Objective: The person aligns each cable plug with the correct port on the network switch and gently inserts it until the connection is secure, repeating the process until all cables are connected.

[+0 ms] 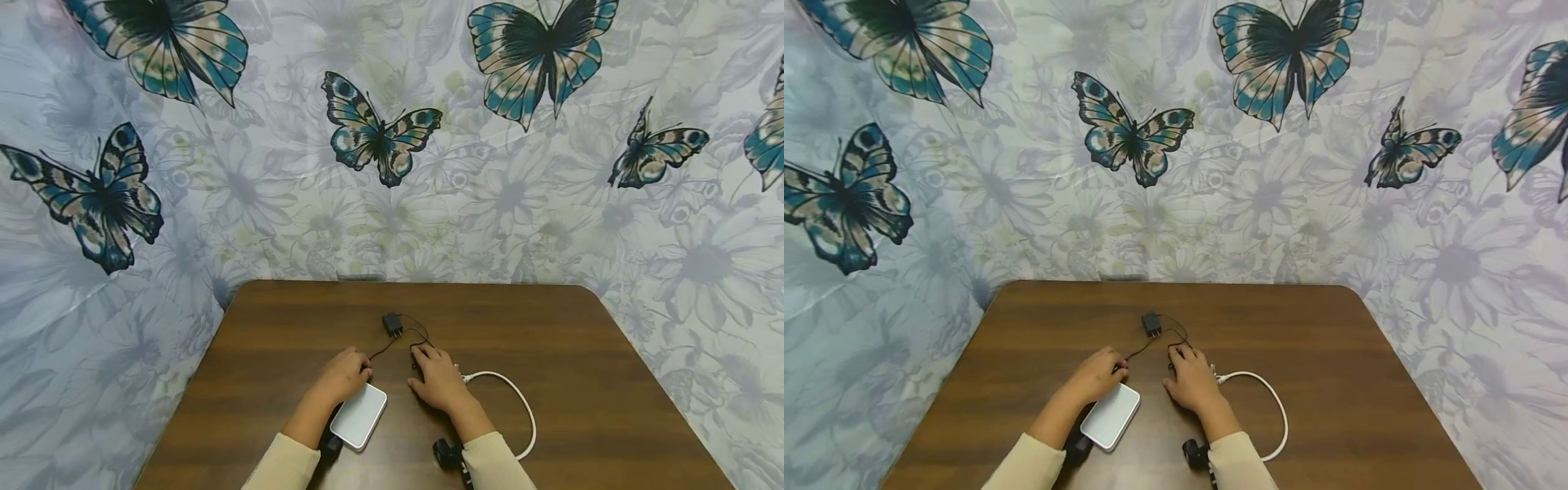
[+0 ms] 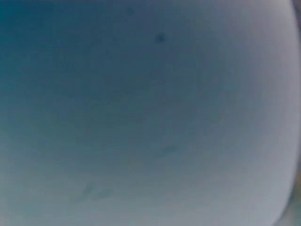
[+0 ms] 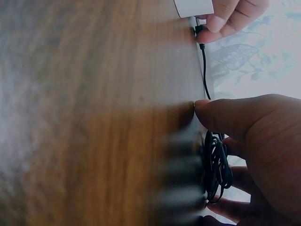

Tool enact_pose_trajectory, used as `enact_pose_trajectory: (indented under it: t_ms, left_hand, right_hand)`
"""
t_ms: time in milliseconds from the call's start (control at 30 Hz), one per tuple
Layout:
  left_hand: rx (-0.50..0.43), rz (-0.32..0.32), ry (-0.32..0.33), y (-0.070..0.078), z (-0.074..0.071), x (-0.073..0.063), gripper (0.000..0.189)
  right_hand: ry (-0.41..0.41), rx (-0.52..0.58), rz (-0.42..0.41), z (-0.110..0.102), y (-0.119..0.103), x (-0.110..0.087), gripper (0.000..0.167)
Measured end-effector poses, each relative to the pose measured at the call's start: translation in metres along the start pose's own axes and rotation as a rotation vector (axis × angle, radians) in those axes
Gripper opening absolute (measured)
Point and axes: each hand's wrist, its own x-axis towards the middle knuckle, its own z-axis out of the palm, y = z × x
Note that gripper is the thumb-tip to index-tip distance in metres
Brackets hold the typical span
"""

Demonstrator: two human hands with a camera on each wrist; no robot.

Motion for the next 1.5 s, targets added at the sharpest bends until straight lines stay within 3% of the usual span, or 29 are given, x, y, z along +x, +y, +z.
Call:
enact_pose_trajectory:
  t_ms: [233, 467, 633, 900, 1333, 1500]
  left_hand:
    - [-0.019, 0.018, -0.007, 0.006, 0.002, 0.013, 0.008]
    - [-0.006, -0.048, 0.041, -0.002, -0.002, 0.006, 0.011]
    - [-0.018, -0.082, 0.038, -0.002, -0.005, 0.007, 0.005]
    - [-0.057, -0.127, 0.015, -0.005, -0.006, 0.008, 0.022]
    - [-0.033, -0.154, 0.040, -0.002, -0.003, 0.010, 0.021]
    - [-0.039, -0.152, 0.053, -0.007, -0.002, 0.006, 0.022]
  right_hand:
    - [0.030, 0.002, 0.033, -0.006, 0.008, -0.006, 0.067]
    - [-0.002, 0.040, -0.009, 0.001, 0.002, 0.003, 0.067]
    - [0.017, 0.046, -0.006, 0.002, 0.001, 0.005, 0.067]
    - [0.014, 0.044, 0.012, 0.004, -0.001, 0.004, 0.066]
    - [0.045, 0.073, 0.008, -0.004, -0.004, -0.001, 0.064]
    - [0.044, 0.083, 0.005, -0.003, -0.010, -0.001, 0.064]
